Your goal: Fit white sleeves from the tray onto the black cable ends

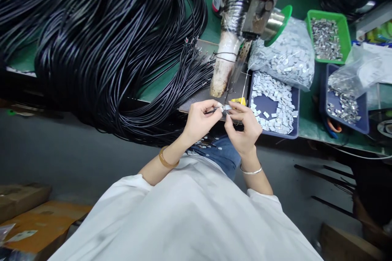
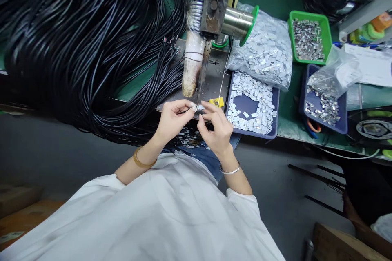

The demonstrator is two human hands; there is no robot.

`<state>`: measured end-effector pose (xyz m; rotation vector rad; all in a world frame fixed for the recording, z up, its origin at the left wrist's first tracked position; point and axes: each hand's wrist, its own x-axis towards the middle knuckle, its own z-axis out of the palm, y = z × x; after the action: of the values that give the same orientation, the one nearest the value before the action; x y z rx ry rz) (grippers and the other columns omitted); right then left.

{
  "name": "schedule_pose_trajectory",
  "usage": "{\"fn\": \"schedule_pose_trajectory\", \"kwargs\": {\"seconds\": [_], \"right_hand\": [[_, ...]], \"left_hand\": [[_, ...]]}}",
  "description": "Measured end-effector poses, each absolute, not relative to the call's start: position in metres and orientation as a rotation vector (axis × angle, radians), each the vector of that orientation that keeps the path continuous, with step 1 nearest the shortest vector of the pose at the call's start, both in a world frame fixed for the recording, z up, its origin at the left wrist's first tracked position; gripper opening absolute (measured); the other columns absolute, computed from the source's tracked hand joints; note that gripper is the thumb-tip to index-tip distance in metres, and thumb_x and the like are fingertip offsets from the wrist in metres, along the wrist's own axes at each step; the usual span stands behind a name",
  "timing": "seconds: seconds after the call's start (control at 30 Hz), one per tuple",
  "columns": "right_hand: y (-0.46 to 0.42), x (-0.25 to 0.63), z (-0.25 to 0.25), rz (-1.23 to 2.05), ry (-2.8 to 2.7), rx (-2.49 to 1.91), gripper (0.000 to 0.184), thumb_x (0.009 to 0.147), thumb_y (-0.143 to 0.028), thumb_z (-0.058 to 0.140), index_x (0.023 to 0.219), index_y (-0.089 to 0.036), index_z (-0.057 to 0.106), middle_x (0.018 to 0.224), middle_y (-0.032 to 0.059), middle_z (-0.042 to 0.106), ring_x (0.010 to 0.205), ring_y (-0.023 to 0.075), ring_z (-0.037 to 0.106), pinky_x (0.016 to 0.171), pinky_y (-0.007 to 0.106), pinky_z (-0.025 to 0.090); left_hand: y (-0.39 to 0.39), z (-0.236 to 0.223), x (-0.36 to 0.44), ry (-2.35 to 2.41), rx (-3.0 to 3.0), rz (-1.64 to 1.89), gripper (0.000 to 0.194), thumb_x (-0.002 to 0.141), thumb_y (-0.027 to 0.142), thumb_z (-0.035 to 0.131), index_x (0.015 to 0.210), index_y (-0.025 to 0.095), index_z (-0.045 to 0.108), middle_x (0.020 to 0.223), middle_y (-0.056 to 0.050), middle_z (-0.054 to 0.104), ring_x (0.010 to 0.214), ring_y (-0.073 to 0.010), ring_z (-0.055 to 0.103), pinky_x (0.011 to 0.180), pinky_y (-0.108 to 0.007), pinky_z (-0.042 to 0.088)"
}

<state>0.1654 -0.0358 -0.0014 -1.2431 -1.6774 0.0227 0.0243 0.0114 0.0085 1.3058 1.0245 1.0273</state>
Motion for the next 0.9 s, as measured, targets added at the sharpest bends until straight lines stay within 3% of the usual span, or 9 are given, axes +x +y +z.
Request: {"fn": "schedule_pose_trajectory", "kwargs": {"seconds": [0.33,0.5,0.57,0.67,0.73,0.8,0.83,0.9], "right_hand": [[-0.038,0.166,-0.003,0.013,-1.657,-1.229,0.013,0.083,-0.013,0.065,0.09,-0.023,0.06,0.113,0.0086,0.074,0.092,0.0193,0.075,0.078,0.036,0.066],[-0.041,0.17,0.001,0.06,-1.63,-1.256,0.011,0.085,-0.014,0.065,0.09,-0.023,0.062,0.107,0.0062,0.076,0.092,0.0189,0.075,0.08,0.036,0.064],[-0.041,0.174,0.005,0.099,-1.561,-1.265,0.01,0.086,-0.014,0.065,0.091,-0.023,0.063,0.101,0.0045,0.076,0.096,0.0196,0.075,0.084,0.038,0.063],[-0.04,0.183,0.006,0.144,-1.384,-1.284,0.006,0.088,-0.018,0.065,0.092,-0.022,0.063,0.099,0.0042,0.076,0.096,0.021,0.075,0.082,0.039,0.063],[-0.039,0.19,0.004,0.151,-1.273,-1.289,0.003,0.089,-0.021,0.065,0.09,-0.021,0.062,0.099,0.0045,0.075,0.089,0.0209,0.076,0.076,0.037,0.063],[-0.039,0.196,0.001,0.156,-1.203,-1.285,0.006,0.09,-0.023,0.065,0.088,-0.02,0.06,0.099,0.0044,0.074,0.082,0.0196,0.077,0.069,0.033,0.062],[-0.038,0.198,0.0,0.166,-1.181,-1.282,0.008,0.09,-0.023,0.065,0.087,-0.02,0.059,0.098,0.0041,0.074,0.079,0.0187,0.077,0.067,0.031,0.062],[-0.038,0.201,-0.003,0.193,-1.14,-1.286,0.011,0.09,-0.025,0.066,0.085,-0.02,0.058,0.097,0.0034,0.074,0.075,0.0174,0.077,0.064,0.029,0.061]], "left_hand": [[0.01,0.008,0.024,1.008,1.275,0.997,0.01,0.073,0.021,0.064,0.077,0.013,0.069,0.061,0.004,0.05,0.058,-0.0065,0.043,0.056,-0.016,0.041],[0.008,0.006,0.021,1.0,1.427,0.94,0.013,0.08,0.024,0.062,0.077,0.013,0.071,0.054,0.005,0.045,0.05,-0.0059,0.036,0.05,-0.018,0.031],[0.004,0.008,0.014,0.977,1.566,0.831,0.018,0.085,0.026,0.061,0.082,0.014,0.074,0.052,0.004,0.05,0.048,-0.0066,0.041,0.05,-0.02,0.032],[-0.008,0.011,-0.007,1.017,1.728,0.662,0.029,0.087,0.033,0.064,0.107,0.016,0.077,0.077,-0.004,0.075,0.067,-0.0141,0.066,0.066,-0.024,0.049],[-0.019,0.012,-0.03,1.117,1.756,0.615,0.043,0.085,0.04,0.068,0.123,0.018,0.071,0.108,-0.009,0.077,0.093,-0.0214,0.072,0.082,-0.03,0.053],[-0.032,0.009,-0.061,1.173,1.631,0.56,0.052,0.085,0.047,0.068,0.128,0.019,0.067,0.112,-0.01,0.076,0.097,-0.0229,0.072,0.081,-0.03,0.055],[-0.039,0.005,-0.079,1.186,1.58,0.47,0.05,0.085,0.05,0.066,0.123,0.018,0.069,0.106,-0.009,0.078,0.09,-0.0223,0.073,0.076,-0.029,0.056],[-0.055,-0.01,-0.114,1.173,1.634,0.14,0.045,0.088,0.057,0.058,0.088,0.015,0.076,0.077,-0.006,0.075,0.071,-0.0214,0.07,0.065,-0.028,0.051]]}}
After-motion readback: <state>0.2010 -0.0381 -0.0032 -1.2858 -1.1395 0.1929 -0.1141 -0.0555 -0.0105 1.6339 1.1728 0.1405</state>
